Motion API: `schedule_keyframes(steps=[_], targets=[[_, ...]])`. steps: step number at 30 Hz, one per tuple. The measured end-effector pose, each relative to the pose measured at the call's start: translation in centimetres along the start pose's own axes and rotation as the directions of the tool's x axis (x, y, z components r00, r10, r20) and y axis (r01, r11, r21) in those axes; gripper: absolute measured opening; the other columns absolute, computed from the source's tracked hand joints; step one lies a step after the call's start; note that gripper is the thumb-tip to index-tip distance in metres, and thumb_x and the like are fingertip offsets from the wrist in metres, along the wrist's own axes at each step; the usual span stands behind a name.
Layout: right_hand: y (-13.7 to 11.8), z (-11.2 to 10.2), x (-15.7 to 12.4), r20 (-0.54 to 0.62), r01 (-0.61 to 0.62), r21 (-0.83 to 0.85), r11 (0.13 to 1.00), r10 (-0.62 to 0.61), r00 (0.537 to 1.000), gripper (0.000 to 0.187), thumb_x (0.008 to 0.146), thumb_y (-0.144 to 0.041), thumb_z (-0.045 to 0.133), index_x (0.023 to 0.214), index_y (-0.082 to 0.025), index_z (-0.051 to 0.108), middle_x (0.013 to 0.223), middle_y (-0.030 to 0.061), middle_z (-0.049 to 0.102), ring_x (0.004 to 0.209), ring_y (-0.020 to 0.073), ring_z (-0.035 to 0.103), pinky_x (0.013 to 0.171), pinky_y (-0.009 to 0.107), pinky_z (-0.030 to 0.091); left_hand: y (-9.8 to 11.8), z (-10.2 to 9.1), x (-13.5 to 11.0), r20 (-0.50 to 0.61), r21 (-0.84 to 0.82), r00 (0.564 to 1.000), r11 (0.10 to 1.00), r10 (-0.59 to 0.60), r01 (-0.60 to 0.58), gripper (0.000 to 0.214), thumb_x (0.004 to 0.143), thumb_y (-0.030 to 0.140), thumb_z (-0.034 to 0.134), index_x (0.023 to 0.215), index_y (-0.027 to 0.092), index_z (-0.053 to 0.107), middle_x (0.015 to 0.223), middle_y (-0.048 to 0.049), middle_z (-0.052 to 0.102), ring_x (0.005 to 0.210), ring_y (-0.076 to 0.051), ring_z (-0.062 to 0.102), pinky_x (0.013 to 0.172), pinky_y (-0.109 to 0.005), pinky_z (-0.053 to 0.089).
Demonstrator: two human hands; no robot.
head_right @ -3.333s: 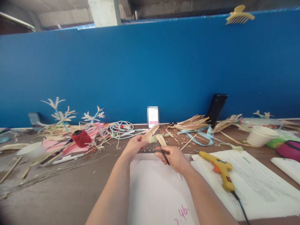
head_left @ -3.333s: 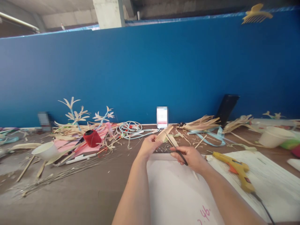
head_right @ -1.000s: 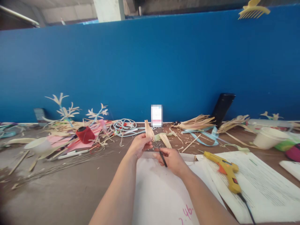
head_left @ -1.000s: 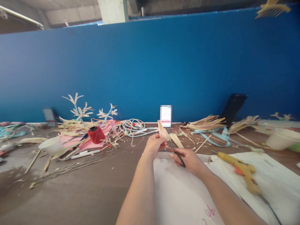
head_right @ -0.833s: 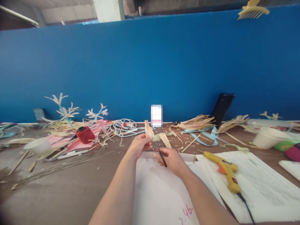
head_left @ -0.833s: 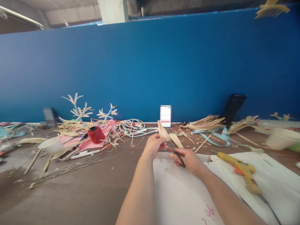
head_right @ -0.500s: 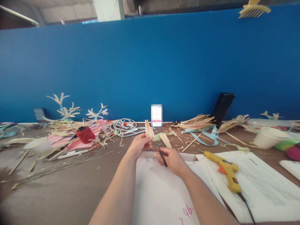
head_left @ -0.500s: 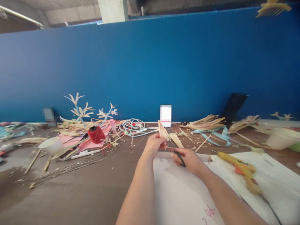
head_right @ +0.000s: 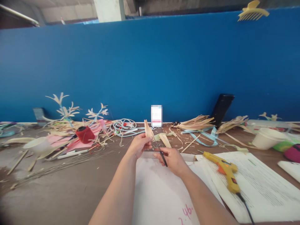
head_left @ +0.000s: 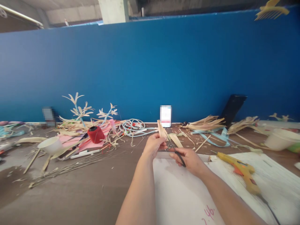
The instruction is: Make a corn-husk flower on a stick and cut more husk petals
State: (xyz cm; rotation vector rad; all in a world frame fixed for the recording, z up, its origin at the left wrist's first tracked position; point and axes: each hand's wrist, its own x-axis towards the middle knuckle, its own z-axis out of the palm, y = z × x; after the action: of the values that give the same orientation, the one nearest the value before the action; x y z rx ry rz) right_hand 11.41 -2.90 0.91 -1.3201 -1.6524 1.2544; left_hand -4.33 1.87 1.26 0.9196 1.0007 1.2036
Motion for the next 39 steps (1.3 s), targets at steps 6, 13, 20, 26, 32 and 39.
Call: schedule_keyframes(steps=[6, 13, 20, 26, 32, 39], targets=[[-0.4, 0.2, -0.2, -0.010, -0.022, -0.001, 1.000, 0.022, 1.000, 0.053, 0.065, -0.052, 0.065, 0.100, -0.013, 0.067, 0.049, -0.0043, 0.047, 0.048, 0.0112, 0.041, 0.049, 0.024, 0.034, 0.0, 0.0, 0.1, -0.011, 0.012, 1.000, 1.000, 0.000, 0.000, 0.012, 0.065, 0.015, 0.068, 0.071, 0.013, 0.058, 0.055, 0.0025, 0.052, 0.044, -0.005, 0.050, 0.047, -0.019, 0.049], [0.1, 0.1, 0.0, -0.022, 0.025, -0.018, 1.000, -0.026, 0.999, 0.047, 0.069, -0.048, 0.062, 0.103, -0.015, 0.066, 0.052, -0.0043, 0.046, 0.051, 0.0118, 0.042, 0.051, 0.024, 0.033, 0.0, 0.3, -0.2, 0.045, 0.089, 0.999, 0.996, -0.019, 0.015, 0.015, 0.064, 0.016, 0.069, 0.067, 0.013, 0.055, 0.051, 0.0012, 0.054, 0.044, -0.007, 0.052, 0.045, -0.017, 0.047], [0.3, -0.1, 0.1, -0.027, 0.049, -0.039, 0.998, -0.050, 0.998, 0.045, 0.071, -0.045, 0.060, 0.105, -0.016, 0.066, 0.052, -0.0043, 0.046, 0.050, 0.0113, 0.041, 0.050, 0.023, 0.034, -0.4, 0.4, 0.0, 0.055, 0.088, 0.998, 0.996, -0.009, 0.004, 0.016, 0.065, 0.018, 0.070, 0.071, 0.013, 0.056, 0.053, 0.0010, 0.055, 0.045, -0.007, 0.052, 0.044, -0.018, 0.047], [0.3, -0.1, 0.2, -0.055, 0.036, -0.039, 0.999, -0.039, 0.998, 0.046, 0.069, -0.045, 0.062, 0.103, -0.014, 0.066, 0.051, -0.0046, 0.047, 0.049, 0.0113, 0.040, 0.050, 0.024, 0.035, -0.3, 0.3, -0.1, 0.058, 0.129, 0.998, 0.991, 0.012, -0.019, 0.019, 0.064, 0.024, 0.071, 0.074, 0.013, 0.059, 0.061, -0.0014, 0.058, 0.052, -0.009, 0.055, 0.049, -0.020, 0.048], [0.7, 0.1, 0.3, -0.067, 0.029, 0.024, 0.999, -0.027, 0.997, 0.041, 0.068, -0.039, 0.064, 0.102, -0.016, 0.066, 0.051, -0.0054, 0.047, 0.049, 0.0104, 0.039, 0.049, 0.023, 0.033, 0.2, 0.3, -0.4, 0.032, 0.167, 0.993, 0.978, 0.118, -0.122, 0.023, 0.064, 0.030, 0.069, 0.081, 0.015, 0.064, 0.080, -0.0044, 0.064, 0.067, -0.011, 0.057, 0.058, -0.021, 0.046], [0.5, 0.4, 0.3, -0.067, -0.010, 0.042, 0.999, 0.013, 0.998, 0.042, 0.066, -0.036, 0.067, 0.102, -0.014, 0.066, 0.049, -0.0058, 0.048, 0.048, 0.0107, 0.040, 0.050, 0.023, 0.034, -0.1, 0.3, 0.4, -0.113, 0.124, 0.971, 0.973, 0.209, -0.195, 0.022, 0.065, 0.033, 0.065, 0.076, 0.014, 0.062, 0.070, -0.0019, 0.062, 0.058, -0.010, 0.054, 0.055, -0.021, 0.043]])
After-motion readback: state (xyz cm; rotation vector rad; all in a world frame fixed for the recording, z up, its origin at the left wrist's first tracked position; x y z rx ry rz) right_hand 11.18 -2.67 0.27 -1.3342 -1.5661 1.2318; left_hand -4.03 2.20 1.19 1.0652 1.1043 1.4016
